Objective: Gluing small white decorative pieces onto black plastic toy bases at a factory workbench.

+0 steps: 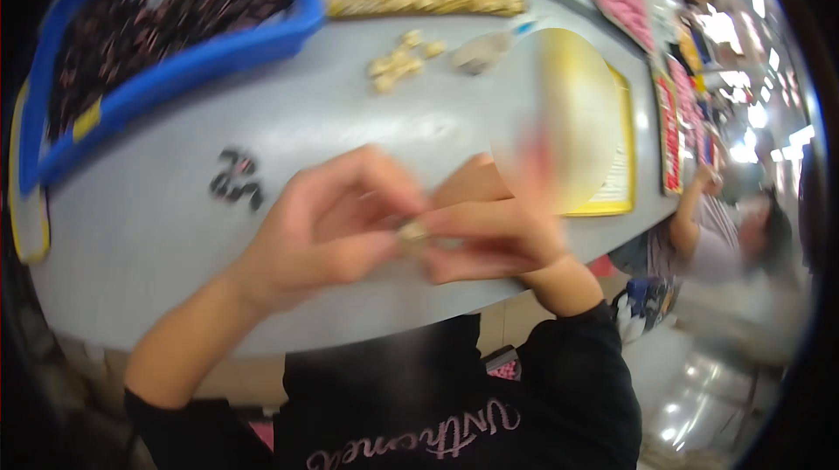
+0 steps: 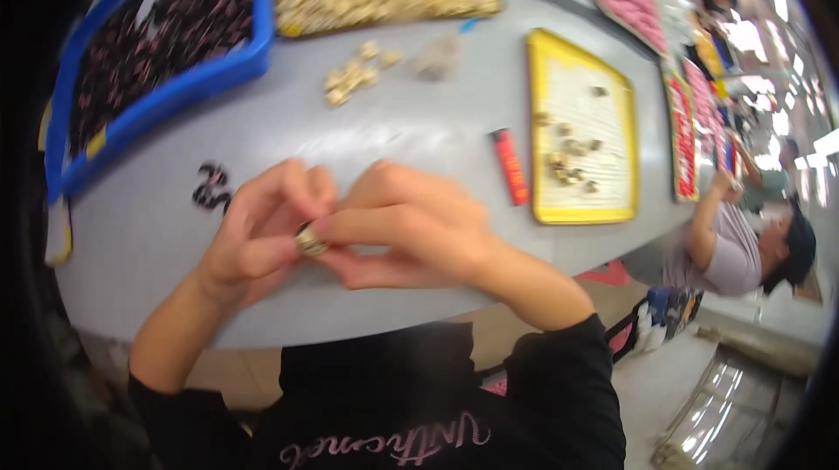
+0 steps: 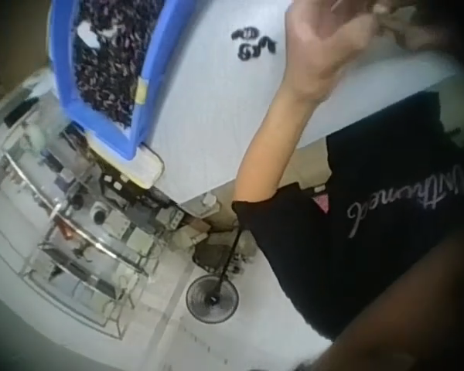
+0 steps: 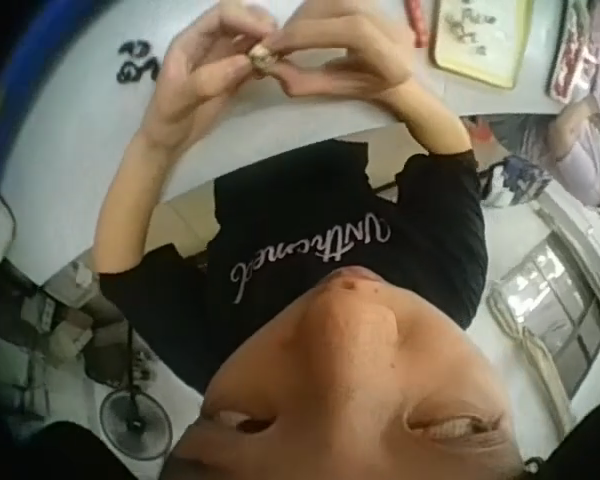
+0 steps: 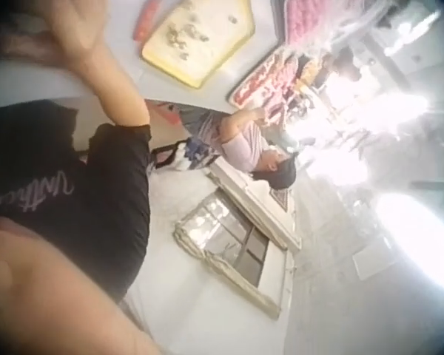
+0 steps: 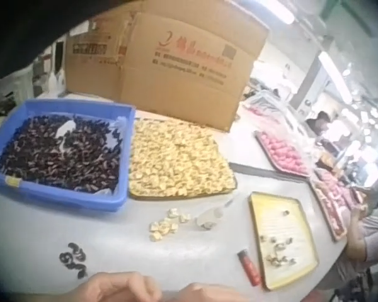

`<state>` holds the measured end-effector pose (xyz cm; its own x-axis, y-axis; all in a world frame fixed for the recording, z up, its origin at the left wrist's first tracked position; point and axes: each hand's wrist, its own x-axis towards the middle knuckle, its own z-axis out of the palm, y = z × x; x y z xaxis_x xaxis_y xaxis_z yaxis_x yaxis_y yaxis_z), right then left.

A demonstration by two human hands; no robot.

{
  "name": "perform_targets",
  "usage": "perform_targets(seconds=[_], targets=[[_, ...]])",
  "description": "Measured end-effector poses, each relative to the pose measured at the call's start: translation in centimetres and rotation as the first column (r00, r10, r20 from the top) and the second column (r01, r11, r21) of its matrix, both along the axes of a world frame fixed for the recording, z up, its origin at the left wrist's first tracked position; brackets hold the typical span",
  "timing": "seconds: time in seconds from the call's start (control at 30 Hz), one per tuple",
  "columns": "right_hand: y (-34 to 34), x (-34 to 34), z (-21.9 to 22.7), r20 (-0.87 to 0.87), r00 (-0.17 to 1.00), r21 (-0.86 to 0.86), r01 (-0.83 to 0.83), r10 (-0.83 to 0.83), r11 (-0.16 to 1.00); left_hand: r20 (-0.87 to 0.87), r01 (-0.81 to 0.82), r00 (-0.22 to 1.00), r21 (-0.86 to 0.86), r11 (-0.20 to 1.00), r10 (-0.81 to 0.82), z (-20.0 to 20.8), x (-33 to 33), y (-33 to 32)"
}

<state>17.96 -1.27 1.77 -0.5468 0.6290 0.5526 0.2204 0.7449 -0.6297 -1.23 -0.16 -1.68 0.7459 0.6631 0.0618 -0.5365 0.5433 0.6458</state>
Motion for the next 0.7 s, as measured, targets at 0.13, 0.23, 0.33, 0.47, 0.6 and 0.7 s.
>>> perform_targets(seconds=[0.13, 0.23, 0.33, 0.47, 0.6, 0.7], targets=[[-0.5, -0.5, -1.6, -0.191, 0.967, 0.073, 0.183, -0.166, 0.980, -0.011, 0.037, 0.999, -0.048, 0.998, -0.037, 1.1, 1.0, -0.1], [-0.7, -0.8, -1.0, -0.224, 0.964, 0.067, 0.163, -0.145, 0.984, -0.065, -0.004, 0.998, -0.057, 0.998, 0.001, 1.7, 0.5, -0.6], [-0.8, -0.6, -0.7, -0.245, 0.965, 0.028, 0.098, -0.088, 0.995, -0.108, -0.011, 0.994, -0.060, 0.998, 0.005, 1.9, 0.7, -0.6], [-0.8, -0.2, -0.3, -0.222, 0.972, -0.018, 0.078, -0.080, 0.997, -0.189, -0.035, 0.982, -0.038, 0.999, 0.028, 1.6, 0.8, -0.4], [-0.5, 0.0, -0.2, -0.219, 0.974, 0.013, 0.070, -0.066, 0.997, -0.246, -0.070, 0.967, 0.018, 0.997, 0.073, 1.6, 0.9, -0.1], [-0.4, 0.0, -0.1, -0.224, 0.974, 0.043, 0.049, -0.038, 0.998, -0.243, -0.101, 0.963, 0.063, 0.993, 0.114, 1.9, 1.1, -0.3]])
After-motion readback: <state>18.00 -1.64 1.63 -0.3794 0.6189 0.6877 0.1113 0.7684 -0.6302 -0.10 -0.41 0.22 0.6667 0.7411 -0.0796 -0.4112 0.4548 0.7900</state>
